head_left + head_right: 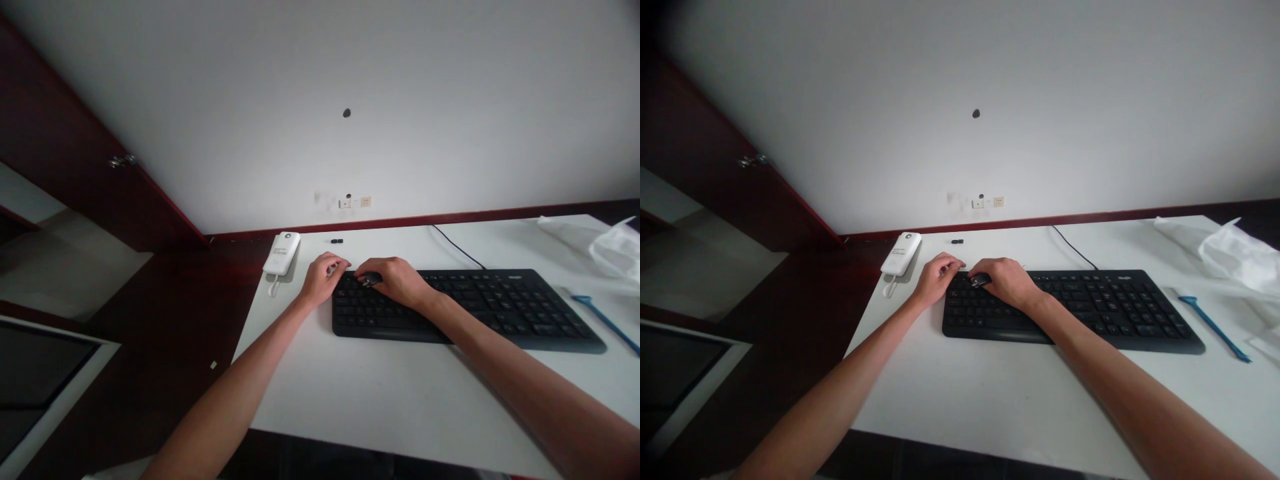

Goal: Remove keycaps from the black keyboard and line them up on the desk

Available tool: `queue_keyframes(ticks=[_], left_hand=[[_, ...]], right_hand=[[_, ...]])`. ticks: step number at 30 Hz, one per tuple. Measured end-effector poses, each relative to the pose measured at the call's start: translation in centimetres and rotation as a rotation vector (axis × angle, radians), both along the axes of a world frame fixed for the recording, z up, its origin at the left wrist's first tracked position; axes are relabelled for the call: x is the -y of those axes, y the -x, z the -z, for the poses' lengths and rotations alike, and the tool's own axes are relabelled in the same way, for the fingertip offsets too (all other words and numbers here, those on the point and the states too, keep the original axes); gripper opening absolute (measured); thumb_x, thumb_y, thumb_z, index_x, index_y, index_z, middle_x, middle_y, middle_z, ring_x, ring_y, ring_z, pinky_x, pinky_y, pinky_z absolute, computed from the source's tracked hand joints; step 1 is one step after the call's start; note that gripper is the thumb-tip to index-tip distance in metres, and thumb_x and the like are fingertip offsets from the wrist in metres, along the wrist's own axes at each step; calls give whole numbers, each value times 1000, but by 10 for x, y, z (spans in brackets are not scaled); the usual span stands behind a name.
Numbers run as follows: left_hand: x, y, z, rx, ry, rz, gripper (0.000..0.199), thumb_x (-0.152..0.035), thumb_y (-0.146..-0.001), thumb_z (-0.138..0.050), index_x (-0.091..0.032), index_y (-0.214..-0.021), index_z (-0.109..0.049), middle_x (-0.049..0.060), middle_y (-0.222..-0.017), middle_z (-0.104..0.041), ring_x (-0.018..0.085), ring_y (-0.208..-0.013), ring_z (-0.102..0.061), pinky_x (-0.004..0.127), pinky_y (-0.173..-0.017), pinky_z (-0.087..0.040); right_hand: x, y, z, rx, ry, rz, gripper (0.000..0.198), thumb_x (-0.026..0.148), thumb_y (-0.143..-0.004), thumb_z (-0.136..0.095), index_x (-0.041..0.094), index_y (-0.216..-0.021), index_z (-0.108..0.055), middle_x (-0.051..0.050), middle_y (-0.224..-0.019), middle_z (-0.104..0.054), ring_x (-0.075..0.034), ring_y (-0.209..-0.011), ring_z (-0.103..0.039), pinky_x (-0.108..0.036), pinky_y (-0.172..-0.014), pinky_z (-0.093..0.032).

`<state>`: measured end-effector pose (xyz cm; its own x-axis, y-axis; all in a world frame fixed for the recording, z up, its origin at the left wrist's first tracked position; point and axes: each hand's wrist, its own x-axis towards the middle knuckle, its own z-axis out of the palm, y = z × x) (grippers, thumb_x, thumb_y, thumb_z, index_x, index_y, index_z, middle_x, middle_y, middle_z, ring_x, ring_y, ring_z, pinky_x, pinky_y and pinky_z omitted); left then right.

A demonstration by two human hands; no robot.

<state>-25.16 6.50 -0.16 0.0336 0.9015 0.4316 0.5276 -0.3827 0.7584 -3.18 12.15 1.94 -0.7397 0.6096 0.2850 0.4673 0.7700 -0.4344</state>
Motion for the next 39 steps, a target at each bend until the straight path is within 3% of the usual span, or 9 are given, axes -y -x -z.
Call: queue_keyframes(ticks=[5,9,17,28,39], left_hand=[[-1,1,2,9,0,-13,26,-33,-103,-57,-19,-94,-77,5,-97,-70,16,-88,-62,27,-72,-45],[-3,3,4,40,-2,-23,24,-31,-103,-57,-19,-96,-76,5,-98,-71,16,-90,-63,27,-73,-45],[-3,5,5,27,-17,-8,21,-18,-99,-57,-19,-95,-77,4,-99,-71,15,-91,-64,25,-73,-45],[-7,7,8,2,16,-30,23,-9,-92,-58,-21,-94,-78,4,-99,-71,14,-90,-65,24,-75,-48],[-7,6,6,6,31,-33,27,-5,-89,-57,-20,-93,-79,4,-95,-69,15,-88,-64,26,-76,-49]], right_hand=[[6,2,-7,35,20,24,39,5,-81,-64,28,-109,-77,2,-112,-80,-25,-101,-76,-36,-93,-56],[1,0,-9,11,-43,83,40,13,-84,-67,28,-120,-75,0,-120,-78,-25,-105,-75,-36,-92,-56],[-65,-10,4,234,-69,318,30,25,-84,-70,26,-113,-80,-5,-109,-81,-29,-99,-74,-35,-85,-55],[-113,35,9,54,118,196,24,21,-77,-71,23,-98,-83,-4,-95,-82,-23,-87,-74,-29,-79,-53],[-116,61,6,47,156,240,25,24,-76,-73,21,-99,-83,-4,-89,-81,-22,-83,-73,-28,-73,-52]])
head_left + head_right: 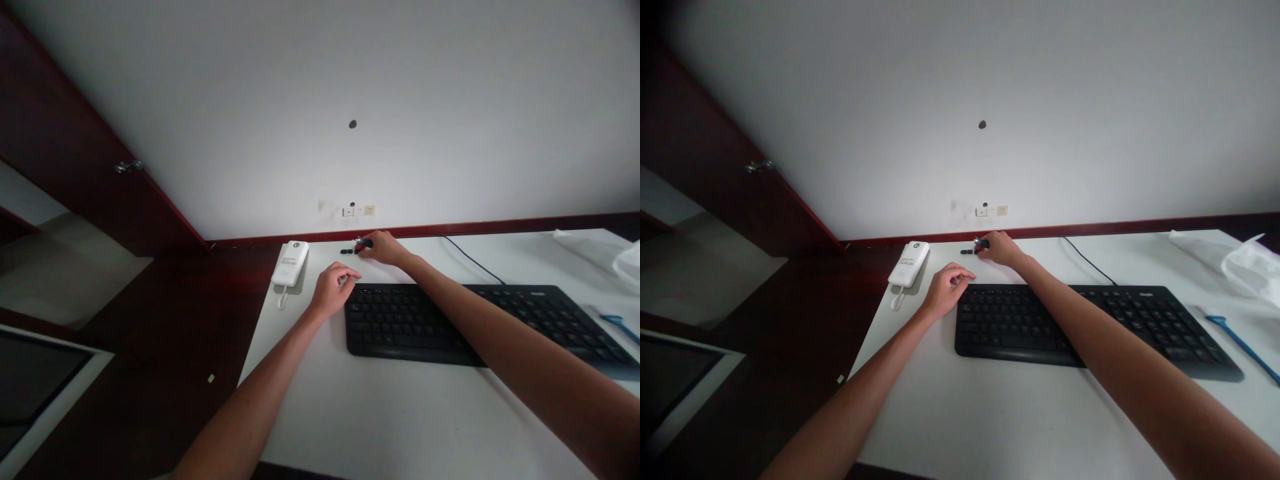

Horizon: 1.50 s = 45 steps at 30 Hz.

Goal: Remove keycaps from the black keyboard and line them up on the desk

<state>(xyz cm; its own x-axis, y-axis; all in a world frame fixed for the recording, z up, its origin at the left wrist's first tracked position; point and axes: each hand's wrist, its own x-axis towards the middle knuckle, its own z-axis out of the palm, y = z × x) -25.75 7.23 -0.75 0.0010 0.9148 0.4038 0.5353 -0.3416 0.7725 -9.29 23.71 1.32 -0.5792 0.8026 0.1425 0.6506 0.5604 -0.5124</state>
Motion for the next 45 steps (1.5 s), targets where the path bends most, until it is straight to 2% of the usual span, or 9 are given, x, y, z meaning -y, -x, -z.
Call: queue_keyframes(ticks=[24,27,31,33,35,37,40,42,45], left_hand=[[-2,2,4,10,-4,-7,28,-4,-86,-56,-20,-94,-77,3,-96,-68,14,-83,-60,26,-74,-47],[-3,3,6,11,-13,-5,27,-5,-86,-56,-20,-95,-77,3,-97,-68,14,-83,-60,26,-74,-47],[-1,2,4,12,-12,2,26,-6,-87,-57,-20,-96,-77,4,-99,-68,14,-84,-60,26,-74,-47],[1,0,1,-8,-5,3,25,-7,-87,-58,-20,-97,-77,4,-100,-68,15,-86,-61,27,-75,-48],[4,-2,-2,-46,-11,15,23,-9,-88,-60,-21,-99,-77,5,-101,-66,17,-91,-62,29,-79,-50],[7,-5,-5,-99,-40,46,21,-13,-91,-62,-22,-101,-78,6,-102,-64,19,-99,-62,33,-90,-51],[12,-9,-8,-184,-76,103,20,-18,-93,-64,-24,-104,-78,7,-106,-62,22,-108,-60,39,-102,-48],[14,-12,-9,-218,-68,124,20,-20,-94,-65,-26,-106,-78,7,-109,-62,23,-111,-59,40,-104,-47],[15,-15,-10,-223,-39,131,19,-22,-95,-64,-26,-107,-78,7,-110,-62,23,-112,-59,40,-104,-48]], right_hand=[[2,2,0,-13,-36,19,25,28,-78,-77,21,-101,-82,-6,-94,-82,-23,-88,-74,-28,-77,-52],[8,-3,-9,-48,-78,40,24,34,-80,-76,20,-98,-82,-6,-90,-81,-23,-84,-73,-30,-77,-52],[27,-19,-37,-226,-154,72,21,31,-86,-64,19,-94,-80,-6,-84,-78,-21,-80,-69,-32,-78,-51],[39,-31,-51,-384,-54,81,23,30,-85,-62,19,-95,-79,-6,-89,-78,-21,-81,-68,-33,-78,-52],[49,-45,-58,-571,152,67,27,33,-86,-59,16,-98,-76,-9,-93,-78,-21,-77,-66,-34,-72,-53],[57,-60,-55,-768,332,90,31,37,-89,-55,14,-97,-74,-14,-94,-77,-22,-75,-67,-35,-70,-55],[63,-85,-33,-946,543,150,39,44,-93,-51,14,-95,-75,-18,-100,-78,-27,-91,-72,-38,-81,-59],[65,-98,-17,-921,594,202,49,52,-97,-44,15,-91,-77,-17,-95,-78,-28,-90,-73,-37,-78,-59],[71,-109,-4,-783,526,267,66,64,-99,-37,15,-82,-78,-11,-66,-71,-22,-60,-64,-32,-56,-52]])
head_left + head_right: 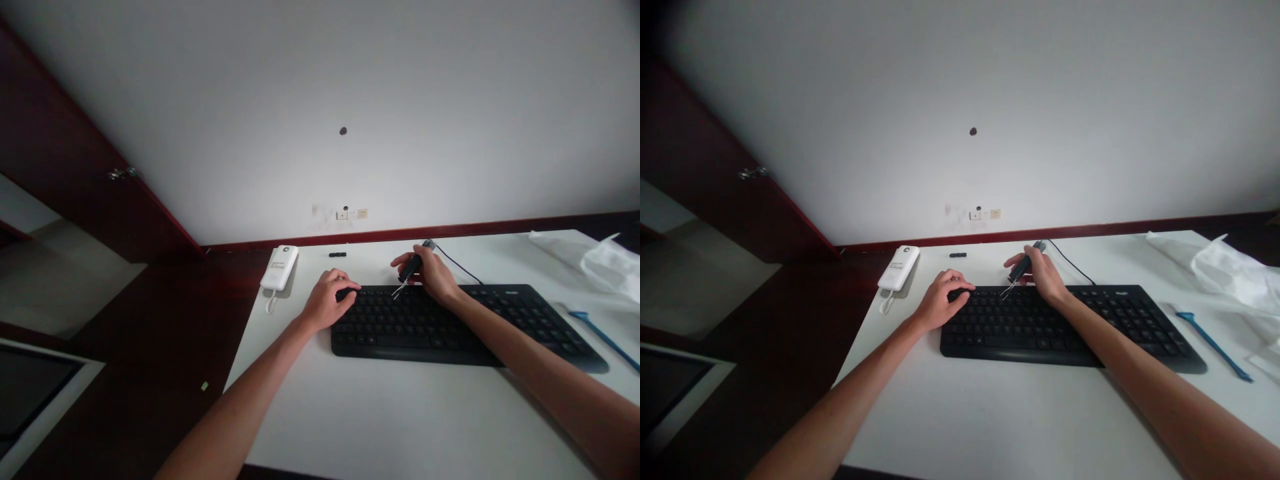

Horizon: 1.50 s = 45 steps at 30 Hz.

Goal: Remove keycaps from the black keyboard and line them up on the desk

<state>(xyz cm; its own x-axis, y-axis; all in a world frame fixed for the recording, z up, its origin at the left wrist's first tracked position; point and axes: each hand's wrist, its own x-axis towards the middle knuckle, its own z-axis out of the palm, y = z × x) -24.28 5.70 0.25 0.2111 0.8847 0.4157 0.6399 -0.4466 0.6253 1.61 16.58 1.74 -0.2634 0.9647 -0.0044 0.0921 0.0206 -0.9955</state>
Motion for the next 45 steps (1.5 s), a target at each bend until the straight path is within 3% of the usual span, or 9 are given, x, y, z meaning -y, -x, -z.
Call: queue_keyframes(ticks=[2,4,9,12,18,25,45], left_hand=[[0,-1,0,6,8,-6,18,-22,-97,-63,-25,-107,-78,7,-110,-61,23,-111,-59,40,-104,-47],[-1,-1,1,6,10,-6,17,-23,-97,-64,-25,-106,-78,7,-110,-61,22,-111,-60,40,-104,-47],[-1,-1,1,-20,14,-11,16,-23,-96,-66,-26,-106,-78,7,-110,-62,23,-112,-59,40,-104,-48],[0,-1,0,-38,4,-16,15,-23,-96,-66,-26,-106,-78,6,-110,-62,22,-112,-59,39,-104,-48],[3,-6,-5,-119,-12,-46,13,-22,-95,-68,-25,-105,-77,5,-108,-63,21,-109,-59,38,-100,-48],[1,-14,-10,-198,-33,-102,12,-25,-93,-73,-24,-105,-76,3,-107,-64,21,-107,-59,37,-99,-48],[-2,-21,-9,-220,-12,-117,5,-24,-93,-74,-22,-98,-74,2,-104,-62,20,-103,-61,35,-94,-49]], right_hand=[[5,-1,0,74,-53,33,71,72,-97,-38,15,-80,-77,-5,-49,-58,-17,-46,-51,-30,-47,-43],[9,2,-2,54,-69,28,70,76,-94,-43,15,-83,-76,-2,-46,-54,-15,-44,-47,-29,-46,-41],[13,12,0,-203,-21,7,52,62,-79,-78,16,-101,-75,-2,-69,-67,-14,-61,-58,-29,-62,-52],[16,18,1,-253,-11,21,54,54,-69,-88,16,-104,-72,-2,-74,-68,-15,-67,-61,-29,-65,-53],[31,26,-4,41,-199,-2,50,68,-86,-65,18,-79,-62,-4,-67,-66,-17,-63,-61,-29,-60,-49],[40,26,-1,173,-320,-72,43,60,-96,-56,18,-92,-63,-5,-70,-70,-21,-66,-67,-32,-66,-50],[51,27,-3,419,-544,-77,32,49,-96,-58,19,-100,-67,-5,-80,-72,-21,-67,-66,-32,-66,-49]])
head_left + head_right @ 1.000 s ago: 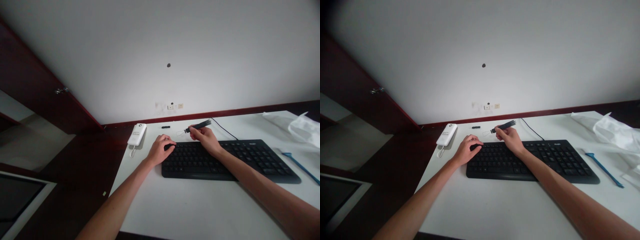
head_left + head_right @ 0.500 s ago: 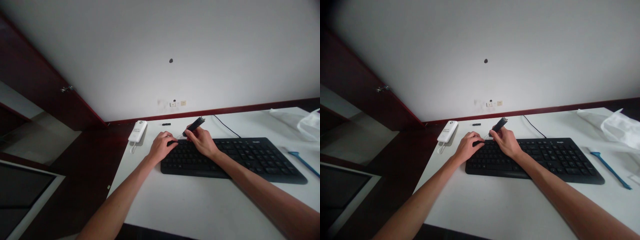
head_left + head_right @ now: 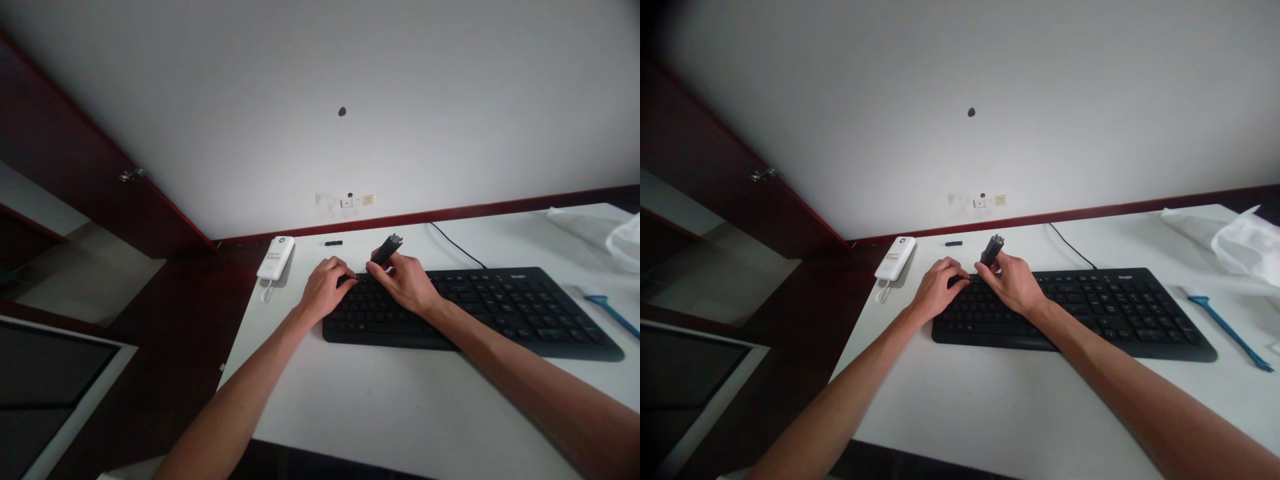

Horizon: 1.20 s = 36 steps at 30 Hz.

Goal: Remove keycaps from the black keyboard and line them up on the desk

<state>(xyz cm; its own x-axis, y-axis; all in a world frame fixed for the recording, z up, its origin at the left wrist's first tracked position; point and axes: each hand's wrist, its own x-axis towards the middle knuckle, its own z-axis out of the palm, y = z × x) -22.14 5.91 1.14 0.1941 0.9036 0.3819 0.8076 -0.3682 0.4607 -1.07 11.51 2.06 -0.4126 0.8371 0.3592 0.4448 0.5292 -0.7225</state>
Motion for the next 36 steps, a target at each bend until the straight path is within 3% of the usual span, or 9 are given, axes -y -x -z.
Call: queue_keyframes(ticks=[12,19,25,36], left_hand=[[0,1,2,-32,-4,-9,6,-26,-95,-71,-23,-99,-73,2,-102,-64,21,-103,-60,37,-94,-49],[0,2,1,39,34,6,5,-25,-94,-72,-22,-98,-73,2,-102,-65,20,-104,-61,36,-95,-49],[-2,5,2,103,39,29,3,-22,-93,-72,-22,-97,-74,2,-100,-65,20,-103,-62,34,-95,-49],[0,4,5,74,19,2,10,-24,-92,-74,-24,-102,-77,2,-102,-66,19,-101,-62,34,-94,-50]], right_hand=[[2,1,5,75,-62,-4,32,49,-95,-61,18,-94,-68,-5,-75,-71,-20,-62,-64,-31,-62,-47],[-1,-2,-3,25,22,-71,36,50,-95,-61,17,-88,-73,-3,-68,-69,-18,-61,-62,-29,-59,-45],[-5,-4,0,12,108,-242,31,46,-93,-64,21,-105,-78,-4,-90,-80,-21,-72,-71,-32,-69,-56],[-14,-8,1,-50,199,-356,25,42,-90,-69,24,-104,-79,-3,-101,-79,-22,-87,-73,-36,-82,-60]])
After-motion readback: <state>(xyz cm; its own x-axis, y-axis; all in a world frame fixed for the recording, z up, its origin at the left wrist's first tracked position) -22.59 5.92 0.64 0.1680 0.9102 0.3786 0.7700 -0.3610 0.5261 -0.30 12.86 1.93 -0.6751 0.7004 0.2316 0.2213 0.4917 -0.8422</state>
